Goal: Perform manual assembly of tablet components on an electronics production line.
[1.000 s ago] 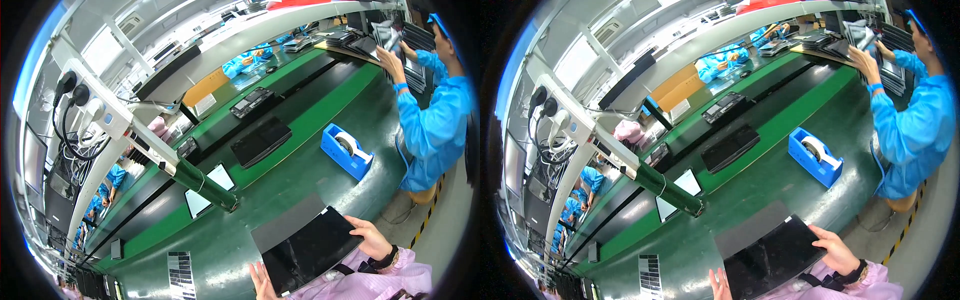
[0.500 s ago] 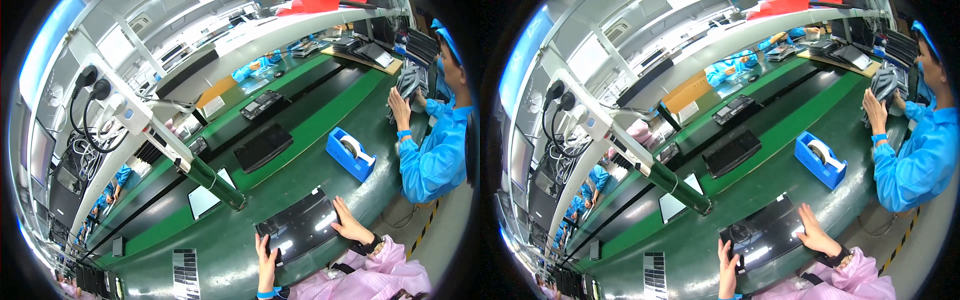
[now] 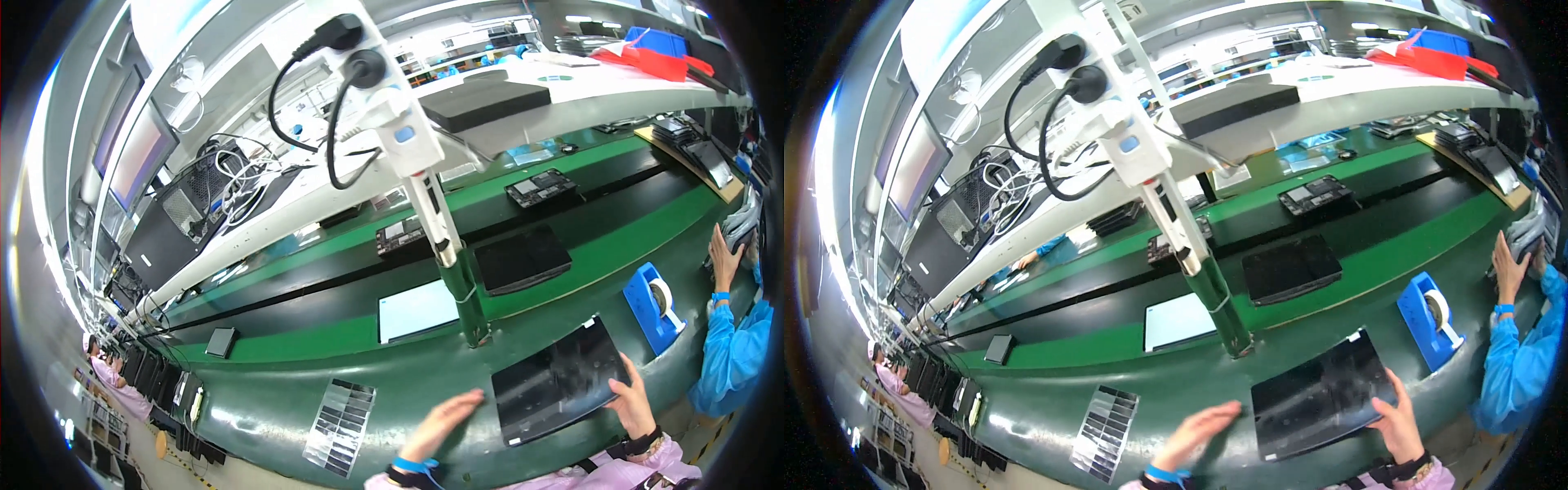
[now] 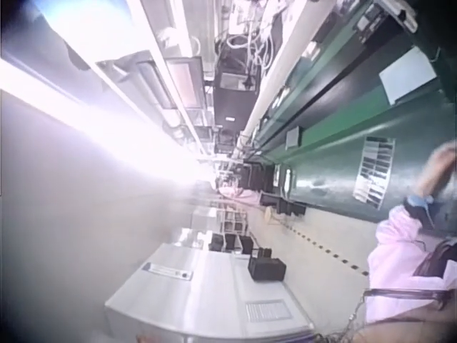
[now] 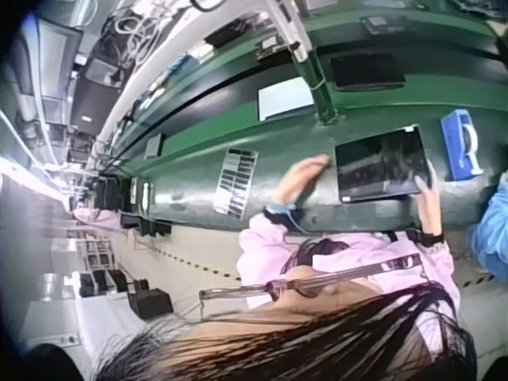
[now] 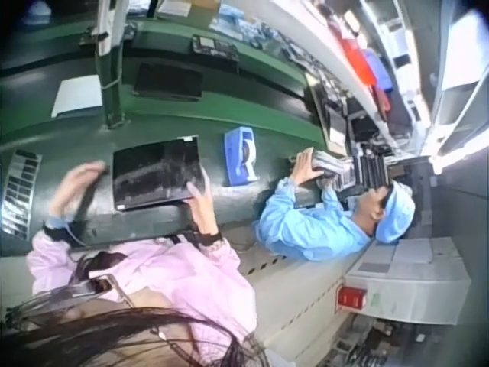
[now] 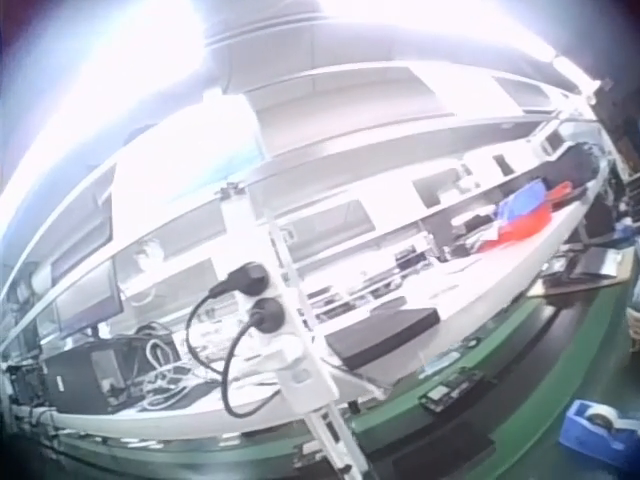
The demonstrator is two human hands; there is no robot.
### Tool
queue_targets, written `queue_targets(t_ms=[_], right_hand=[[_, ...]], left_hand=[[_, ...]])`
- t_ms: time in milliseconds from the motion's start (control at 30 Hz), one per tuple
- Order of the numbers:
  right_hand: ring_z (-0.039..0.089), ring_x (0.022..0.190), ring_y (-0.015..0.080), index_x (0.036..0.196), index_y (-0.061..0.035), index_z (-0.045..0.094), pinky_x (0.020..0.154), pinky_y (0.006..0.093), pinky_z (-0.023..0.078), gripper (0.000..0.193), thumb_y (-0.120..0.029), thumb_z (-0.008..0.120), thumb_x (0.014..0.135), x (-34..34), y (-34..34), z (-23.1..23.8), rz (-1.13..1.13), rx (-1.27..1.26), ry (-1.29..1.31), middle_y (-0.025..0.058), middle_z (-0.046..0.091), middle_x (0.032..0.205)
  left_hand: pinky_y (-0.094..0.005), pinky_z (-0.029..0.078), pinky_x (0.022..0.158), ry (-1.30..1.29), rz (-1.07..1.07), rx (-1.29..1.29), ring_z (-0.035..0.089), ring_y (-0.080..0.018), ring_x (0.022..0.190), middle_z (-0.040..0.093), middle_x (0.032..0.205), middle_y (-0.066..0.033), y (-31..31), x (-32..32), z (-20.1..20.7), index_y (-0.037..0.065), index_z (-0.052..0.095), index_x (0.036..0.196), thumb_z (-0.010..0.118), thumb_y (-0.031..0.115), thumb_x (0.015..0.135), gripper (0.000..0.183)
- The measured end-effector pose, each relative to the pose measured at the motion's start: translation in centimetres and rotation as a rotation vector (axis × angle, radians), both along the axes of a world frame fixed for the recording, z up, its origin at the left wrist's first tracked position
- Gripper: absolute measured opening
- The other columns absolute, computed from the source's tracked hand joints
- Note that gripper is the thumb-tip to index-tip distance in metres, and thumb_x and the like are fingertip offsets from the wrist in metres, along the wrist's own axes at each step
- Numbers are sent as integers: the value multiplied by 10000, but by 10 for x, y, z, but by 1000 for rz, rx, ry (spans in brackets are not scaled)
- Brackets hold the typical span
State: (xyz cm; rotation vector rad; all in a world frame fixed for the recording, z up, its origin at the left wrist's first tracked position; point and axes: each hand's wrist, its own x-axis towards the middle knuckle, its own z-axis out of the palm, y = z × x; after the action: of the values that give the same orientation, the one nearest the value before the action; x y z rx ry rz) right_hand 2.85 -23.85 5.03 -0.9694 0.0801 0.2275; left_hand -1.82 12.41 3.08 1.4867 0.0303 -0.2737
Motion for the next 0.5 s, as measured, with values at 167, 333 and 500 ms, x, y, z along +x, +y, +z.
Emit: queue_targets(t_ms=[167,333,500], right_hand=[[623,938,236,1203,-33,496,733,431,546,393,-75,580,821,26,-2,30,-163,6,-8,87,606,1082],[648,815,176,1166,-46,527,625,303,549,329,-149,593,860,93,12,66,-350,-51,-233,51,616,1033],[546,577,62,1029,-47,568,438,193,410,265,-244,637,866,209,14,67,-801,-69,-383,-10,586,793]], left_hand=[[-314,405,944,-157,701,474,540,-211,1081,594,1147,-123,173,83,-33,10,536,1187,564,148,867,350],[-410,510,834,148,801,786,567,-344,1058,565,1146,-246,339,154,-152,-96,472,1174,717,327,760,641],[-374,486,467,245,867,692,603,-238,566,609,708,-108,319,183,-110,-83,602,805,702,246,794,344]])
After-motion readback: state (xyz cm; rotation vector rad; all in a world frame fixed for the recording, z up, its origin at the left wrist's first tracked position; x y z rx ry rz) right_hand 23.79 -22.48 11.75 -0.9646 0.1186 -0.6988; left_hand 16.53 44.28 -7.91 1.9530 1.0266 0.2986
